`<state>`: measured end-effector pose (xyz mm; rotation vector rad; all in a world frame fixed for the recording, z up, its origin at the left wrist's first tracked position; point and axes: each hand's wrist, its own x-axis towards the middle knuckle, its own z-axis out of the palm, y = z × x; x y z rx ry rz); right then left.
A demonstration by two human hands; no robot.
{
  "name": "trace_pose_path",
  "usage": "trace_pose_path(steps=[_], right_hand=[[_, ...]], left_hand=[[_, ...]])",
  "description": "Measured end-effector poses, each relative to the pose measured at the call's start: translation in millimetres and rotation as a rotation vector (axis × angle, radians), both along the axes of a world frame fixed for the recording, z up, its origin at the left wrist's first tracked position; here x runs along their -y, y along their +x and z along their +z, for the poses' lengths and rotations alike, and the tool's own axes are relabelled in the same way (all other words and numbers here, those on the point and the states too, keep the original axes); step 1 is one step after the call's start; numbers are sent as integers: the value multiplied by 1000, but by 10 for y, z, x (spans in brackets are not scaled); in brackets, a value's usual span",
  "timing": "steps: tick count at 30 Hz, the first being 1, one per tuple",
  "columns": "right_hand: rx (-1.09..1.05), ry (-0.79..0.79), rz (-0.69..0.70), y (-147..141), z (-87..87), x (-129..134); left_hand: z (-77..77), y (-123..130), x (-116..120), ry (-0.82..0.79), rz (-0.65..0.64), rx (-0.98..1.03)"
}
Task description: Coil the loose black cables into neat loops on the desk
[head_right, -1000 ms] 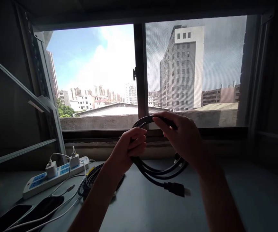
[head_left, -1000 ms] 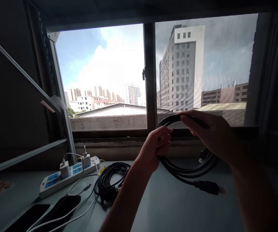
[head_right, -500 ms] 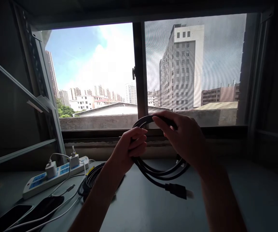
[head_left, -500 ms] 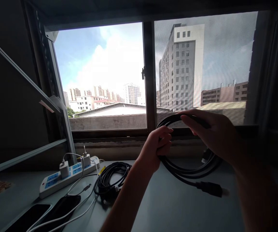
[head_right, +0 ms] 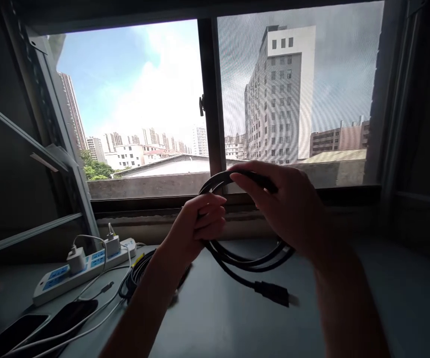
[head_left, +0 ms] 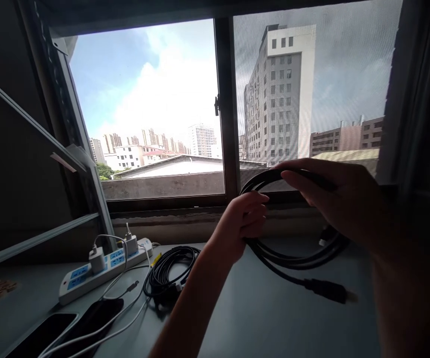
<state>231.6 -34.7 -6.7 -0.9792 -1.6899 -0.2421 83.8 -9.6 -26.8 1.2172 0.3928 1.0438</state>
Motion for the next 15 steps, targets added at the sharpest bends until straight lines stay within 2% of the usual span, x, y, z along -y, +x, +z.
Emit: trace_pose_path(steps=[3, 6, 15], right_hand=[[-40, 32, 11, -129, 9, 89], [-52, 44, -5, -195, 8, 137], [-27, 16, 18, -59, 5, 58]], left_hand=[[86, -112, 59, 61, 79, -16], [119, -149, 68, 89, 104, -24], [49, -39, 41, 81, 71, -17]])
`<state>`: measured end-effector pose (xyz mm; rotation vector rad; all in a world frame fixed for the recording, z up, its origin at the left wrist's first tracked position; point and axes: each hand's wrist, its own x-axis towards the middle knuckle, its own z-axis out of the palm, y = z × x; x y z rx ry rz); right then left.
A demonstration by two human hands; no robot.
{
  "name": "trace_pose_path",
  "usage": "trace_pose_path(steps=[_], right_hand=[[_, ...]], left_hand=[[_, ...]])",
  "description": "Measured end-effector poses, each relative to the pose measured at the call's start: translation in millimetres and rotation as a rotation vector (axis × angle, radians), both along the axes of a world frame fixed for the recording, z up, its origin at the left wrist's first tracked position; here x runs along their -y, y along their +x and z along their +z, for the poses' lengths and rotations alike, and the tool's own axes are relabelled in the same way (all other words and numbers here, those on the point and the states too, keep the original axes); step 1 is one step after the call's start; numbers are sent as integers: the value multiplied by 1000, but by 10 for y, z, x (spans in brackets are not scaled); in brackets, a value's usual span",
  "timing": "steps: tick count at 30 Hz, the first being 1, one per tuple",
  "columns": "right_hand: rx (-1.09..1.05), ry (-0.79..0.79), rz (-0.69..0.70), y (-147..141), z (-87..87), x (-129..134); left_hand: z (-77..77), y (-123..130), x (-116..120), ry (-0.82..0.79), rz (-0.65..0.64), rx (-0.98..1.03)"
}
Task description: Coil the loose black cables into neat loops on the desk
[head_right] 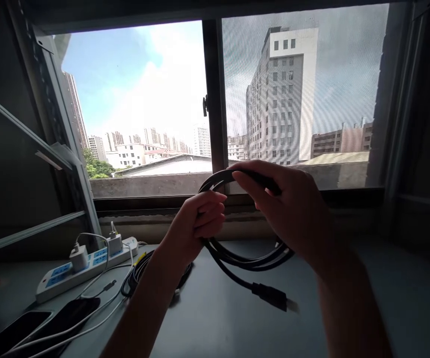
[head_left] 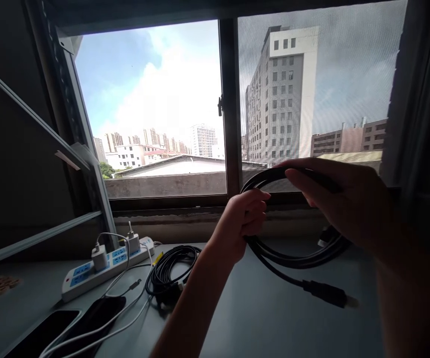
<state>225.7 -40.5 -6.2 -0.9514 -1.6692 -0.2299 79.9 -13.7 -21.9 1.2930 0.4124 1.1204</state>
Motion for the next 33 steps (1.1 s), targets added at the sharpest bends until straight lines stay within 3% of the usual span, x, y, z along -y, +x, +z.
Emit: trace_pose_path(steps=[26, 30, 33], right_hand=[[75, 8, -46, 52, 2, -7], [105, -33, -117, 126, 9, -40], [96, -6, -80, 194, 14, -16]], left_hand=[[-55, 73, -45, -69, -11, 18], [-145, 187, -116, -138, -69, 47], [-163, 232, -83, -151, -133, 35]])
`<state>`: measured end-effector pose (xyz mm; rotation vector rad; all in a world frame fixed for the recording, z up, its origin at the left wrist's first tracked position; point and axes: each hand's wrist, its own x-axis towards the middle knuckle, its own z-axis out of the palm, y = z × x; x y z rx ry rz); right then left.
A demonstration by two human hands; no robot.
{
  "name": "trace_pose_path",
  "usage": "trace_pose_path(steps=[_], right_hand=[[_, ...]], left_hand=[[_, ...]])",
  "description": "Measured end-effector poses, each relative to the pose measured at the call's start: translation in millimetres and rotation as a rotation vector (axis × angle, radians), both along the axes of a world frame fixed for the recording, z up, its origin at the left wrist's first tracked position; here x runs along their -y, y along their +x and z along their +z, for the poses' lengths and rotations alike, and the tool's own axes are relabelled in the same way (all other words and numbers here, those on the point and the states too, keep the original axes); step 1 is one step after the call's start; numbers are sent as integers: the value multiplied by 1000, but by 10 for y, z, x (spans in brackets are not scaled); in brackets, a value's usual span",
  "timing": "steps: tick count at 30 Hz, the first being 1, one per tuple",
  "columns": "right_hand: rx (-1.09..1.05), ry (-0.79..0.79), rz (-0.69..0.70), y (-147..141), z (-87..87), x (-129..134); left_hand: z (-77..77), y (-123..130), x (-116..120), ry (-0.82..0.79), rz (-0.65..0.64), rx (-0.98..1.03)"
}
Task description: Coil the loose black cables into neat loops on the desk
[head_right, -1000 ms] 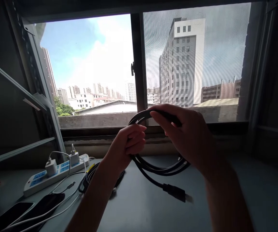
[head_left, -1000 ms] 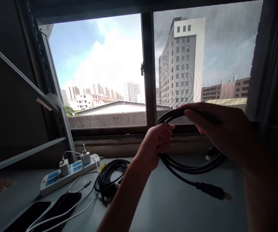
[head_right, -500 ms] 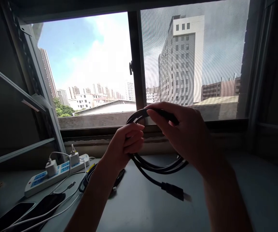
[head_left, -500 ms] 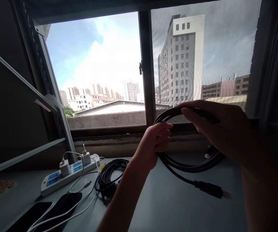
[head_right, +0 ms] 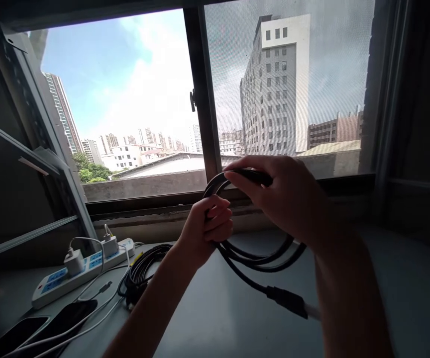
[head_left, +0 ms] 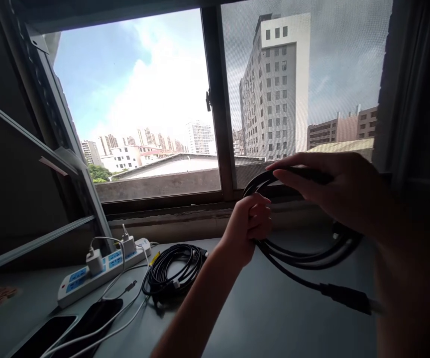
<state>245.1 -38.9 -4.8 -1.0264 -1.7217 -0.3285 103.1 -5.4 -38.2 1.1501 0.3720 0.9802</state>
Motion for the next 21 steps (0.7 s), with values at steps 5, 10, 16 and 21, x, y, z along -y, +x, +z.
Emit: trace_pose_path(steps=[5, 10, 16, 21], right_hand=[[-175, 19, 168, -13, 10, 80], [-200, -70, 242, -78, 7, -45], [-90, -114, 137, -37, -14, -139], [-87, -36, 67, -73, -24, -70]], left_hand=[[146, -84, 213, 122, 89, -70], [158, -148, 150, 153, 201, -82], [49, -116, -33, 74, 69, -53], [85, -148, 19, 113, 59, -43]])
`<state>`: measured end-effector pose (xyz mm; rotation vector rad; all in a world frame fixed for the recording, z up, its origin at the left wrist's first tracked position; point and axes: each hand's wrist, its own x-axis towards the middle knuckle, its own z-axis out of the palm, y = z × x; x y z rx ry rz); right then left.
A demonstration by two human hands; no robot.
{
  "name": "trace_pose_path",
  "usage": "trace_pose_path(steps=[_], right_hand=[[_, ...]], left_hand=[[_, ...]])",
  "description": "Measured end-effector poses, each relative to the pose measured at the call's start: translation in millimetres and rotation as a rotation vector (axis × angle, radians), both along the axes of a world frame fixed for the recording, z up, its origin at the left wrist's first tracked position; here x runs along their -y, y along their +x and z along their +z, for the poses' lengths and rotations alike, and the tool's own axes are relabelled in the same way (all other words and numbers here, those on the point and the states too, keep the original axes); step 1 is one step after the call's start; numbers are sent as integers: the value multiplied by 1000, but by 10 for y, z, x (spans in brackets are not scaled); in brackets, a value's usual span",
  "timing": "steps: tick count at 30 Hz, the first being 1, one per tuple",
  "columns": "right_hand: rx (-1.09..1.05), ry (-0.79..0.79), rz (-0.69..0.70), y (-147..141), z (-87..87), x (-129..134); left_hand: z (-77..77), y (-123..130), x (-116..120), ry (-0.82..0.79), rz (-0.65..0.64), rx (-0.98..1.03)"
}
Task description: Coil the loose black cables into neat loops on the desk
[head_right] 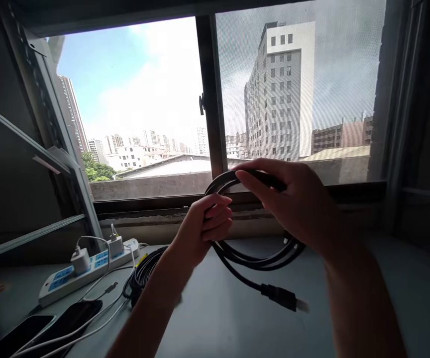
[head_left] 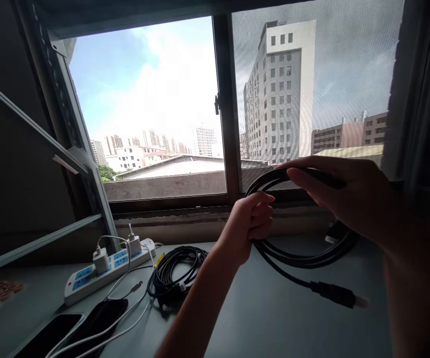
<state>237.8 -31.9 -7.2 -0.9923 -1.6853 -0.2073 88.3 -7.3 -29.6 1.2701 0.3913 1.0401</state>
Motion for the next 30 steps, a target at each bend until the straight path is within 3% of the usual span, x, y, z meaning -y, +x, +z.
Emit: trace_pose_path(steps=[10, 30], right_hand=[[13, 94, -42, -108, 6, 132], [52, 230, -91, -55, -2, 220]], left_hand=[[74, -84, 82, 40, 59, -11], [92, -42, 216, 72, 44, 2]])
